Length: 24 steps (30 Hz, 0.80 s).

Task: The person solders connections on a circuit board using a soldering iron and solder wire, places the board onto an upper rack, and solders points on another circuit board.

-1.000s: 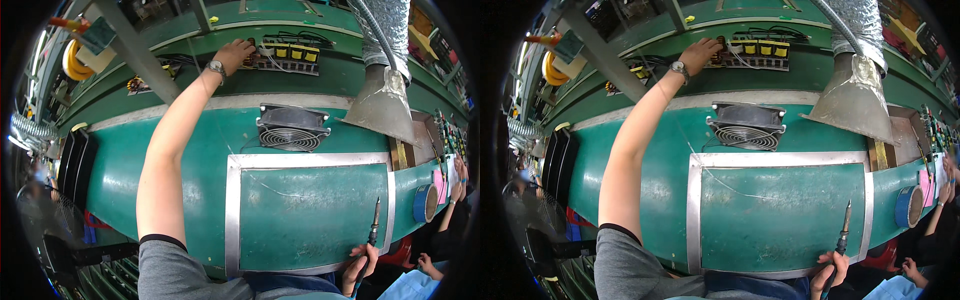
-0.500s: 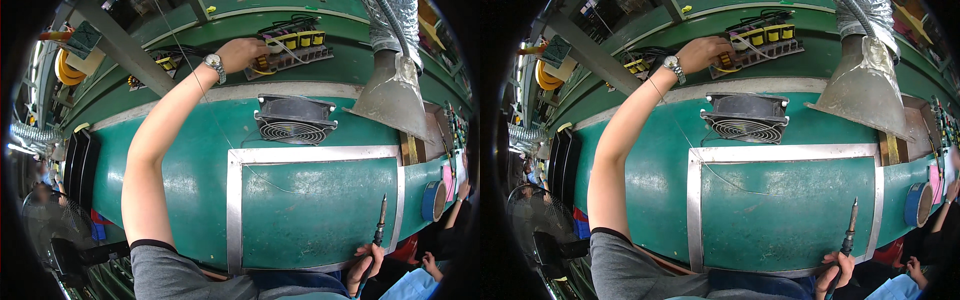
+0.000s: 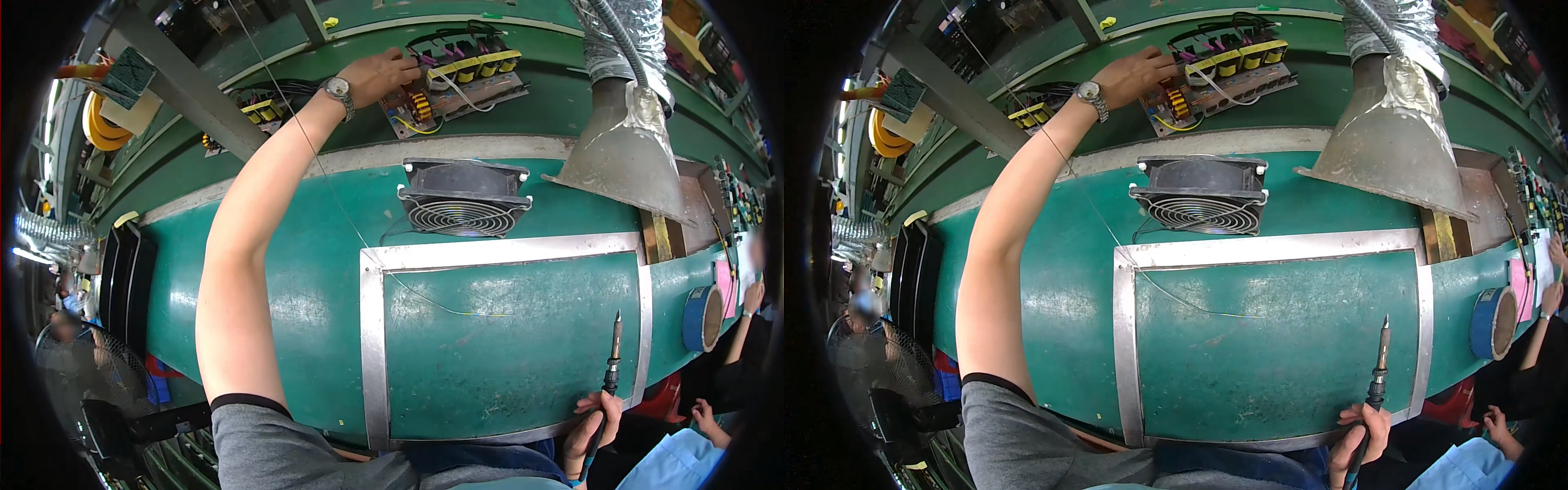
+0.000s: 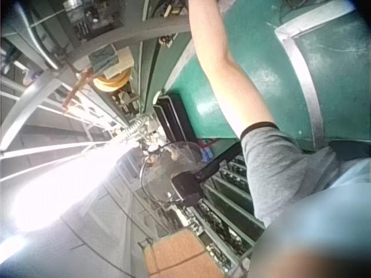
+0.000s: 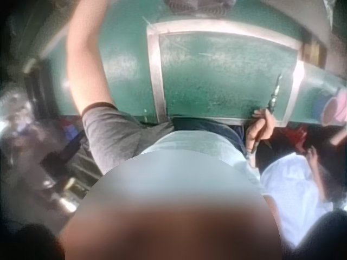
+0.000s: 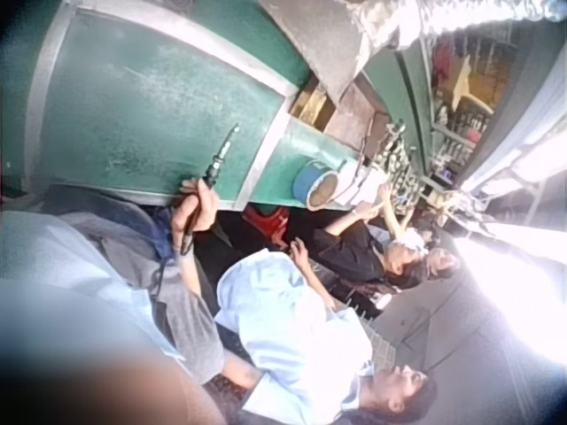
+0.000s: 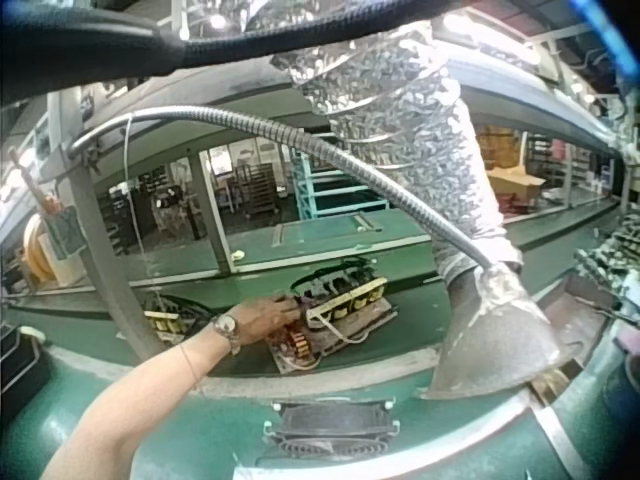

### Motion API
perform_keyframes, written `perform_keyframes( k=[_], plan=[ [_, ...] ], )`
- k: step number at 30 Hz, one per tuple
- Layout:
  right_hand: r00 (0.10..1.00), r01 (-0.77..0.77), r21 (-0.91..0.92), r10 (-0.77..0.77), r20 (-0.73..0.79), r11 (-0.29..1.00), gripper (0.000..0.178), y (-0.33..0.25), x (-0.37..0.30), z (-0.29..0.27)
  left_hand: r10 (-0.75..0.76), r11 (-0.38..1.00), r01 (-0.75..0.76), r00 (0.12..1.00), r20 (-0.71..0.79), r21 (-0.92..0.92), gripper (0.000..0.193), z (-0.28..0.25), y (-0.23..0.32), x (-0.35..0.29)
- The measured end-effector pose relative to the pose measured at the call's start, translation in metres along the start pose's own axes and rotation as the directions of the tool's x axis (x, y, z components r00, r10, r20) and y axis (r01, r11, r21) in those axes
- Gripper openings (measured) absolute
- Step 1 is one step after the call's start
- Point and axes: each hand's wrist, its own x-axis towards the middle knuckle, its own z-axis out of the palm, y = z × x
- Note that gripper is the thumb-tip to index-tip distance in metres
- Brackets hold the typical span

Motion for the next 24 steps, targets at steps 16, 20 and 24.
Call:
perform_keyframes(
  k=[16,20,24],
  plan=[
    [0.999,0.041,0.069,-0.040,-0.016,0.997,0.028,0.001,0.003,0.001,-0.104,0.970,0.134,0.983,0.153,-0.202,0.035,-0.105,0.013,-0.092],
    [0.998,0.006,0.121,0.001,-0.057,0.993,0.028,-0.001,0.003,0.003,-0.163,0.928,0.216,0.968,0.191,-0.302,0.035,-0.122,0.028,-0.108],
    [1.000,0.020,0.106,-0.018,-0.019,0.994,0.028,-0.003,0.004,0.001,-0.232,0.883,0.271,0.962,0.147,-0.384,0.032,-0.136,0.037,-0.122]
  ],
)
